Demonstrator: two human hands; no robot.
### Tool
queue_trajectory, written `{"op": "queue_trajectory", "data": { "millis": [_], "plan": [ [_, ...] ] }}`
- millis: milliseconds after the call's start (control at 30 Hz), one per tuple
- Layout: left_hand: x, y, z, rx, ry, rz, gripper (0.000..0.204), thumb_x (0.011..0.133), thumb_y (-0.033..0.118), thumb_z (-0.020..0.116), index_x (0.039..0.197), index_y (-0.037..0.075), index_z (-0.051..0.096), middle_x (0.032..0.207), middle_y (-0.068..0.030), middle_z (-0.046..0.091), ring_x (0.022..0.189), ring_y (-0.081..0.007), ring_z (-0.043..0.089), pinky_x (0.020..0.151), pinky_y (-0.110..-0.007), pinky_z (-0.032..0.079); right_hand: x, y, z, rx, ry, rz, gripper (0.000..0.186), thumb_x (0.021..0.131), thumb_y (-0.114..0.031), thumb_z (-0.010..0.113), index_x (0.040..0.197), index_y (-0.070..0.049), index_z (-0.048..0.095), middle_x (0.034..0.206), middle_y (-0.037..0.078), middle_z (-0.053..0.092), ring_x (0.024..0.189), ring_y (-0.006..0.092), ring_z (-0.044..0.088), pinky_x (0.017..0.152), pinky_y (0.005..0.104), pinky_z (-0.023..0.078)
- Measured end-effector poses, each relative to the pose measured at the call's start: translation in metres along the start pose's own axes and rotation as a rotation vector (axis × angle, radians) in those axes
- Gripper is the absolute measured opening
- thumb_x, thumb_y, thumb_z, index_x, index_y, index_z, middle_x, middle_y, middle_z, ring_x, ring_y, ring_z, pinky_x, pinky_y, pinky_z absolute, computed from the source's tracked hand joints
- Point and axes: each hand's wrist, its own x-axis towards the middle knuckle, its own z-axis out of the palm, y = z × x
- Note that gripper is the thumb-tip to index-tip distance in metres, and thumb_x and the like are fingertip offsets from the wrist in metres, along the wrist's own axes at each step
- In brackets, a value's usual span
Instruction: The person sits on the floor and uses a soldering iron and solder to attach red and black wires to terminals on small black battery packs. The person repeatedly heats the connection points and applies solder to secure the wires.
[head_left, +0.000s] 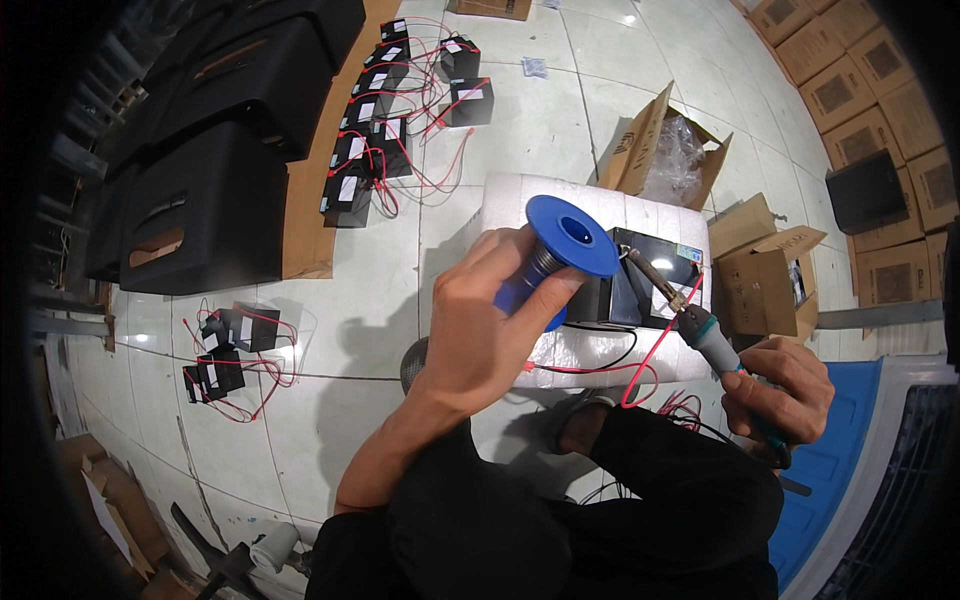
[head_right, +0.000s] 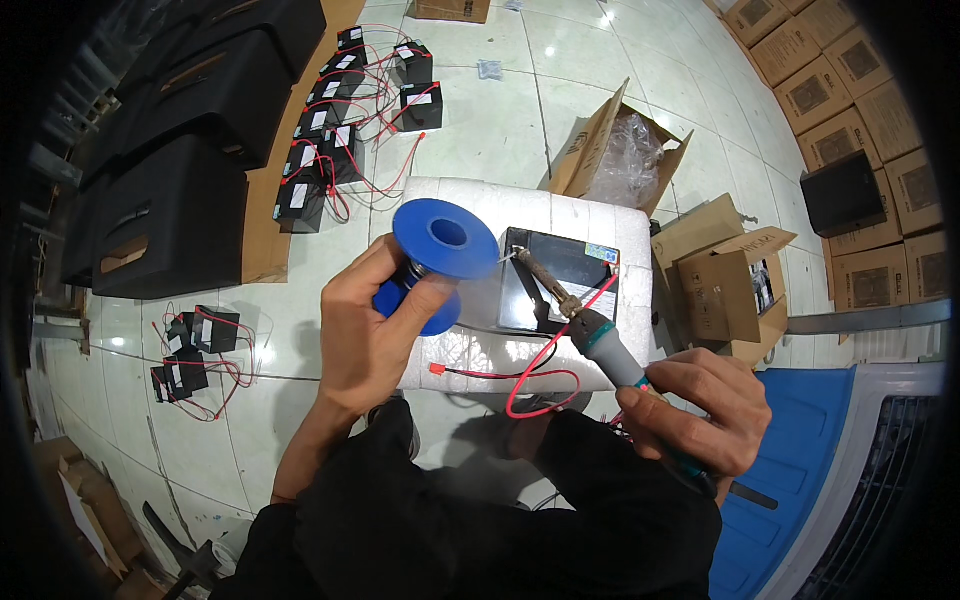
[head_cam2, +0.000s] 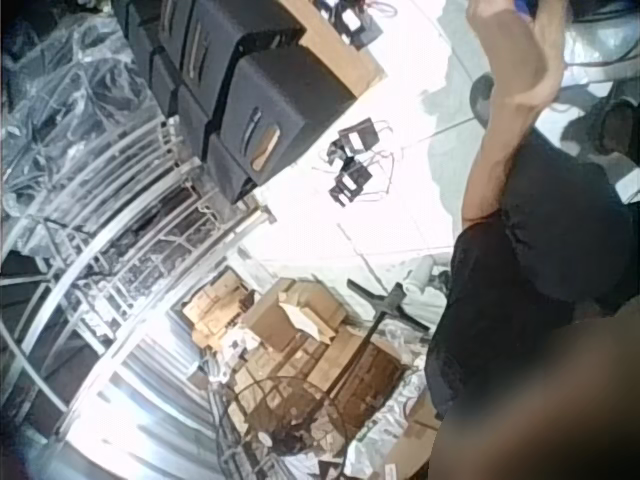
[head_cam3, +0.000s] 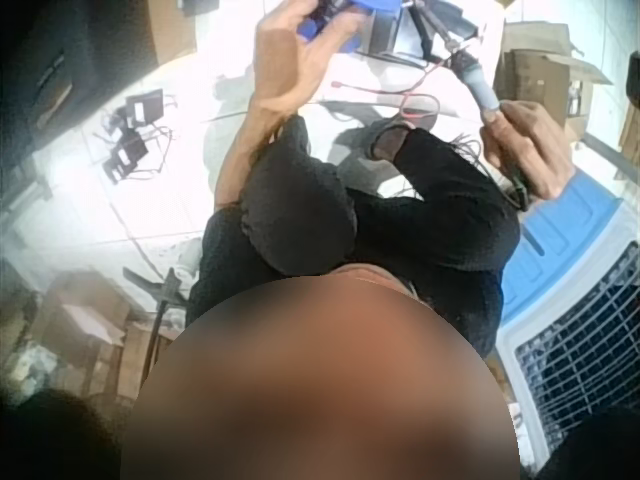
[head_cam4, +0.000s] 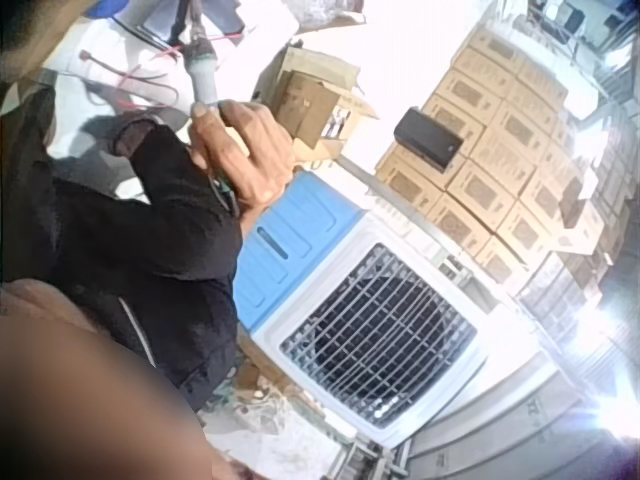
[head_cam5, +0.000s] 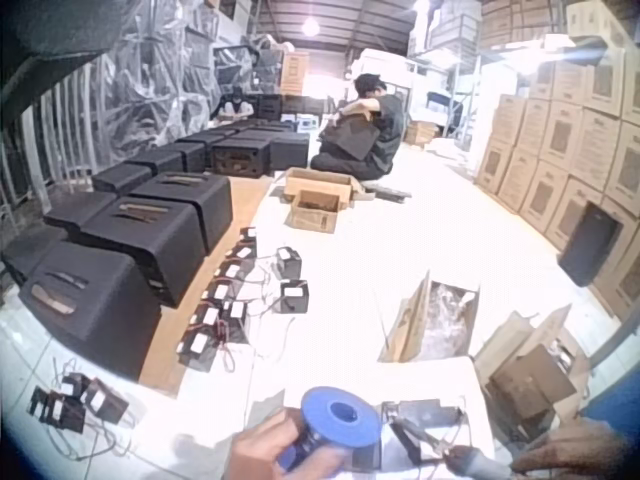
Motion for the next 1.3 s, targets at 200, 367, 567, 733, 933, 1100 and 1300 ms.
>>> {"op": "queue_trajectory", "data": {
  "millis": [200,367,567,733,933,1100,1300],
  "plan": [
    [-0.004,0.0,-0.006,-0.061,0.104,-0.023,0.024,0.086,0.016,0.074,0.105,0.001,0.068,0.09,-0.0106,0.065,0.077,-0.0202,0.063,0.07,-0.031,0.049,0.002,0.0,0.002,-0.01,0.011,-0.012,0.03,0.07,-0.009,0.078,0.097,-0.002,0.068,0.07,0.012,0.06,0.052,0.0203,0.058,0.043,0.0285,0.043],
    [-0.007,0.0,-0.008,-0.123,0.144,-0.102,0.022,0.088,0.016,0.073,0.104,0.001,0.068,0.091,-0.0082,0.065,0.077,-0.0148,0.06,0.071,-0.029,0.048,0.003,-0.002,-0.001,-0.022,-0.021,-0.007,0.027,0.072,-0.01,0.077,0.095,0.0,0.067,0.068,0.013,0.06,0.051,0.0213,0.058,0.043,0.029,0.044],
    [-0.008,-0.004,-0.008,-0.136,0.133,-0.084,0.021,0.088,0.016,0.073,0.103,0.001,0.069,0.091,-0.0085,0.065,0.078,-0.0151,0.06,0.071,-0.029,0.047,-0.004,0.002,0.007,0.102,0.176,0.119,0.02,0.08,-0.01,0.074,0.092,0.004,0.065,0.066,0.015,0.065,0.054,0.0246,0.065,0.049,0.0318,0.051],
    [-0.009,-0.005,-0.008,-0.146,0.133,-0.095,0.022,0.087,0.017,0.073,0.102,0.002,0.069,0.089,-0.0086,0.065,0.077,-0.0159,0.06,0.07,-0.029,0.046,-0.013,0.017,0.014,0.2,0.288,0.148,0.018,0.082,-0.011,0.072,0.089,0.005,0.065,0.065,0.014,0.063,0.052,0.0228,0.064,0.048,0.0311,0.052],
    [-0.007,-0.006,-0.007,-0.109,0.13,-0.085,0.022,0.087,0.018,0.074,0.101,0.002,0.069,0.088,-0.0087,0.065,0.074,-0.017,0.059,0.068,-0.029,0.046,-0.02,0.027,0.019,0.3,0.37,0.164,0.019,0.082,-0.012,0.072,0.085,0.006,0.065,0.061,0.012,0.062,0.049,0.0213,0.063,0.048,0.0299,0.052],
    [-0.007,-0.005,-0.007,-0.109,0.123,-0.091,0.022,0.087,0.018,0.074,0.101,0.002,0.069,0.088,-0.0087,0.065,0.074,-0.0168,0.059,0.068,-0.029,0.046,-0.019,0.031,0.017,0.318,0.346,0.157,0.02,0.082,-0.012,0.073,0.085,0.006,0.066,0.061,0.012,0.062,0.05,0.0214,0.063,0.047,0.0298,0.052],
    [-0.007,-0.005,-0.007,-0.099,0.123,-0.082,0.021,0.087,0.018,0.074,0.1,0.001,0.07,0.087,-0.0083,0.064,0.074,-0.0164,0.059,0.067,-0.029,0.045,-0.02,0.034,0.015,0.314,0.315,0.124,0.02,0.081,-0.012,0.074,0.086,0.006,0.066,0.062,0.013,0.063,0.051,0.0216,0.063,0.047,0.0303,0.052]
  ]
}}
